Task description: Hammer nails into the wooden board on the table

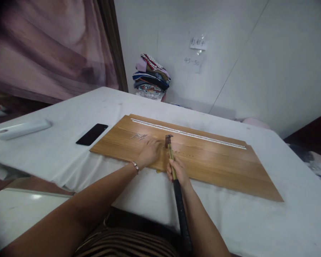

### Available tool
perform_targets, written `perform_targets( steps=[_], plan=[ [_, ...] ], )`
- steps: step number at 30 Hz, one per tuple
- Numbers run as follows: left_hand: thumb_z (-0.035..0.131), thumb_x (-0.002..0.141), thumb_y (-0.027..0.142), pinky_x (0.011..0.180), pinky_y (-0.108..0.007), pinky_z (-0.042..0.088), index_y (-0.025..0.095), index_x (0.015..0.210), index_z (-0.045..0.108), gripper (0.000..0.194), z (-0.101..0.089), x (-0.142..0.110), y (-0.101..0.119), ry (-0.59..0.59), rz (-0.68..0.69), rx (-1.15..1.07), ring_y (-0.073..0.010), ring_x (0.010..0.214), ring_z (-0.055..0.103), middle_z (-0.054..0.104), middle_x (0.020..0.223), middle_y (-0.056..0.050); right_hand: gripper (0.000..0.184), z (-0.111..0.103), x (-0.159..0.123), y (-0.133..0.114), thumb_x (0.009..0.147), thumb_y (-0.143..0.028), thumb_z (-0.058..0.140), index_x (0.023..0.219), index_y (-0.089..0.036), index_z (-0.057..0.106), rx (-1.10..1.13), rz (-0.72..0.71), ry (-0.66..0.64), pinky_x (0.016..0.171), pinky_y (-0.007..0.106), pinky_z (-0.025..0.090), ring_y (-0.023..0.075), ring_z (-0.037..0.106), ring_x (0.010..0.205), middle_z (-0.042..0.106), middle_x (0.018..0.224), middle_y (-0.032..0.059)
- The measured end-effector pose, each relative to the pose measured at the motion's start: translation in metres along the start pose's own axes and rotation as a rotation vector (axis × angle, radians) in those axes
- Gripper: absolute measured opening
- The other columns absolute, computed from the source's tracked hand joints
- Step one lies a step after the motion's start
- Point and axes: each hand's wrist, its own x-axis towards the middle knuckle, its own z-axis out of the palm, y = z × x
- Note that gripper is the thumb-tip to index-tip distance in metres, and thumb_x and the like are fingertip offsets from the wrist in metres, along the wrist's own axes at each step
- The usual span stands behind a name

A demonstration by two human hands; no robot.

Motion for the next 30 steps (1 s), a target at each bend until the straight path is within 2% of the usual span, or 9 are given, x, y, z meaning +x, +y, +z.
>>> perform_targets(
  steps=[6, 16, 22, 30],
  plan=[
    [0.045, 0.099, 0.02, 0.115, -0.044, 0.037, 0.018, 0.125, 0.066, 0.034, -0.0005, -0.0004, 0.0006, -0.009, -0.015, 0.001, -0.0261, 0.133, 0.054, 0.065, 0.138, -0.011, 0.056, 0.0012, -0.0014, -0.0031, 0.078, -0.056, 0.073, 0.117, -0.021, 0.052, 0.001, -0.001, -0.019, 0.031, 0.021, 0.029, 0.0079, 0.041, 0.03, 0.049, 0.053, -0.014],
    [0.045, 0.099, 0.021, 0.115, -0.046, 0.037, 0.018, 0.126, 0.066, 0.034, 0.0014, 0.0003, -0.0009, 0.001, -0.001, 0.0, -0.0265, 0.133, 0.054, 0.065, 0.139, -0.012, 0.054, -0.0003, 0.0003, -0.0004, 0.076, -0.059, 0.074, 0.11, -0.022, 0.053, -0.007, 0.001, -0.001, 0.03, 0.02, 0.03, 0.0075, 0.04, 0.029, 0.049, 0.051, -0.0144],
    [0.045, 0.099, 0.021, 0.115, -0.045, 0.037, 0.019, 0.123, 0.067, 0.033, -0.0003, -0.0001, 0.0003, 0.0, -0.006, -0.001, -0.0259, 0.132, 0.054, 0.066, 0.137, -0.011, 0.055, -0.0008, 0.0, -0.0014, 0.079, -0.056, 0.072, 0.117, -0.022, 0.052, 0.003, -0.013, -0.028, 0.03, 0.021, 0.028, 0.0079, 0.039, 0.03, 0.048, 0.053, -0.0141],
    [0.044, 0.1, 0.023, 0.116, -0.045, 0.036, 0.017, 0.124, 0.066, 0.033, 0.0007, -0.0002, -0.0005, -0.003, -0.005, -0.005, -0.0264, 0.132, 0.055, 0.066, 0.137, -0.012, 0.057, 0.0003, 0.001, -0.0022, 0.075, -0.058, 0.075, 0.113, -0.022, 0.052, -0.006, 0.003, -0.004, 0.03, 0.021, 0.029, 0.008, 0.04, 0.029, 0.049, 0.051, -0.0144]
  ],
)
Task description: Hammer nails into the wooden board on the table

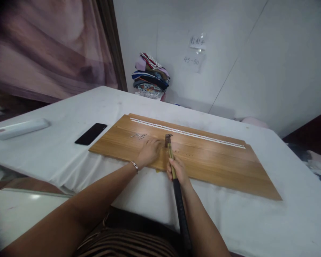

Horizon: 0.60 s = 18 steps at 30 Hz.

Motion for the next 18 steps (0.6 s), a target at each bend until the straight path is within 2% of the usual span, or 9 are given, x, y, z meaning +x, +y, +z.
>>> perform_targets(
  steps=[10, 18],
  plan=[
    [0.045, 0.099, 0.021, 0.116, -0.044, 0.037, 0.018, 0.125, 0.066, 0.033, -0.0044, -0.0007, 0.0022, -0.012, -0.011, -0.001, -0.0263, 0.133, 0.054, 0.065, 0.138, -0.012, 0.058, 0.0005, -0.0019, -0.0008, 0.078, -0.057, 0.074, 0.118, -0.022, 0.053, 0.008, -0.011, -0.013, 0.03, 0.021, 0.028, 0.008, 0.039, 0.03, 0.049, 0.052, -0.0135],
    [0.045, 0.1, 0.023, 0.116, -0.045, 0.036, 0.018, 0.124, 0.066, 0.032, -0.0025, -0.0003, 0.0022, -0.009, -0.012, 0.004, -0.0265, 0.133, 0.054, 0.065, 0.139, -0.012, 0.052, -0.0011, -0.0002, 0.0014, 0.076, -0.057, 0.074, 0.109, -0.023, 0.052, 0.0, -0.004, -0.004, 0.03, 0.02, 0.029, 0.0078, 0.039, 0.029, 0.049, 0.052, -0.0142]
  ],
)
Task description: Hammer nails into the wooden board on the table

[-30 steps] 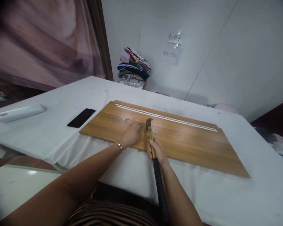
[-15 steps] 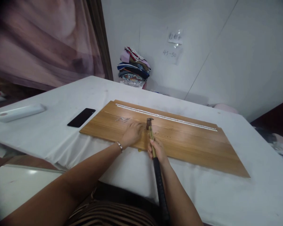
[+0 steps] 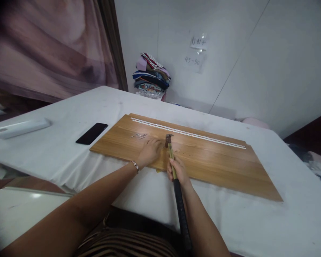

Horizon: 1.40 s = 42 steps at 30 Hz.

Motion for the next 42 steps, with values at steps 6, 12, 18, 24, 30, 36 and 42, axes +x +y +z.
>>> perform_targets(
  steps=[6, 12, 18, 24, 30, 36, 42],
  plan=[
    [0.046, 0.099, 0.021, 0.115, -0.044, 0.037, 0.017, 0.121, 0.067, 0.03, 0.0027, 0.0008, -0.0022, 0.005, 0.02, 0.022, -0.0265, 0.131, 0.055, 0.066, 0.136, -0.012, 0.057, 0.0011, -0.0026, -0.0031, 0.076, -0.058, 0.074, 0.114, -0.021, 0.051, 0.005, -0.008, 0.011, 0.029, 0.021, 0.029, 0.0076, 0.04, 0.03, 0.049, 0.053, -0.0141],
    [0.045, 0.099, 0.021, 0.114, -0.044, 0.037, 0.017, 0.124, 0.066, 0.033, 0.0003, -0.0001, -0.0008, 0.013, 0.01, 0.0, -0.0261, 0.132, 0.054, 0.066, 0.137, -0.012, 0.06, 0.0022, -0.001, -0.0024, 0.076, -0.058, 0.075, 0.116, -0.02, 0.052, -0.005, -0.002, -0.012, 0.03, 0.021, 0.028, 0.008, 0.041, 0.03, 0.05, 0.051, -0.0139],
    [0.044, 0.1, 0.02, 0.116, -0.045, 0.036, 0.017, 0.124, 0.067, 0.033, 0.0018, 0.0007, -0.0017, 0.005, 0.02, -0.002, -0.0256, 0.132, 0.054, 0.066, 0.138, -0.012, 0.059, -0.0018, 0.0012, 0.0021, 0.076, -0.058, 0.074, 0.117, -0.021, 0.052, -0.004, -0.002, -0.002, 0.029, 0.021, 0.029, 0.0083, 0.04, 0.029, 0.05, 0.051, -0.0142],
    [0.046, 0.1, 0.022, 0.115, -0.044, 0.038, 0.018, 0.122, 0.067, 0.03, 0.0002, 0.0, -0.0001, 0.011, 0.008, 0.015, -0.0264, 0.132, 0.055, 0.066, 0.136, -0.011, 0.058, -0.0003, -0.001, -0.001, 0.076, -0.058, 0.074, 0.116, -0.021, 0.053, 0.008, -0.008, -0.001, 0.029, 0.021, 0.029, 0.008, 0.039, 0.03, 0.049, 0.052, -0.0142],
    [0.045, 0.099, 0.02, 0.114, -0.045, 0.038, 0.018, 0.123, 0.067, 0.032, 0.0003, 0.0002, -0.0006, 0.006, 0.009, 0.01, -0.0264, 0.131, 0.055, 0.066, 0.136, -0.012, 0.06, 0.002, -0.0001, -0.0014, 0.073, -0.059, 0.076, 0.114, -0.021, 0.052, -0.002, 0.001, 0.006, 0.029, 0.021, 0.028, 0.0084, 0.04, 0.029, 0.05, 0.051, -0.0142],
    [0.045, 0.1, 0.022, 0.115, -0.044, 0.037, 0.018, 0.121, 0.067, 0.03, 0.0018, 0.0005, -0.0014, 0.005, 0.019, 0.016, -0.0255, 0.131, 0.055, 0.066, 0.136, -0.012, 0.06, -0.0001, -0.0001, -0.0011, 0.074, -0.058, 0.075, 0.115, -0.021, 0.052, 0.003, 0.002, 0.0, 0.029, 0.02, 0.029, 0.0081, 0.039, 0.029, 0.049, 0.051, -0.0145],
    [0.045, 0.099, 0.022, 0.115, -0.045, 0.037, 0.018, 0.122, 0.067, 0.031, -0.0008, -0.0005, -0.0002, 0.008, 0.019, 0.007, -0.0259, 0.131, 0.054, 0.066, 0.136, -0.012, 0.051, 0.0011, -0.0019, -0.0023, 0.077, -0.058, 0.073, 0.107, -0.023, 0.052, -0.003, -0.014, -0.005, 0.029, 0.02, 0.029, 0.0078, 0.039, 0.03, 0.049, 0.052, -0.0142]
  ],
)
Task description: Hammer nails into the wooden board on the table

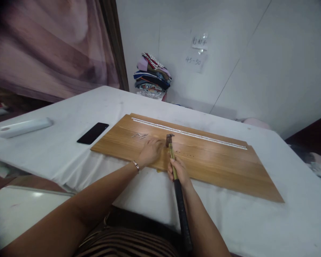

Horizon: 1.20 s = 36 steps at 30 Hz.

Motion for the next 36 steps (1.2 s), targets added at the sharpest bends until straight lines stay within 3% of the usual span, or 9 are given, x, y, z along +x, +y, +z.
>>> perform_targets(
  steps=[10, 36],
  plan=[
    [0.043, 0.1, 0.021, 0.116, -0.045, 0.036, 0.016, 0.125, 0.066, 0.034, 0.003, 0.001, -0.0013, -0.001, -0.002, -0.011, -0.0259, 0.133, 0.054, 0.066, 0.138, -0.011, 0.063, 0.0006, 0.0013, 0.0008, 0.073, -0.06, 0.076, 0.116, -0.021, 0.051, -0.004, 0.02, 0.015, 0.029, 0.02, 0.029, 0.0079, 0.039, 0.029, 0.049, 0.051, -0.0149],
    [0.044, 0.1, 0.021, 0.115, -0.044, 0.037, 0.018, 0.125, 0.066, 0.033, 0.0014, 0.0002, -0.0014, -0.011, -0.014, -0.009, -0.0261, 0.133, 0.053, 0.065, 0.138, -0.012, 0.055, -0.0014, 0.0021, 0.002, 0.078, -0.057, 0.073, 0.115, -0.022, 0.053, -0.001, 0.009, -0.018, 0.03, 0.02, 0.028, 0.0081, 0.04, 0.03, 0.049, 0.052, -0.0142]
  ],
)
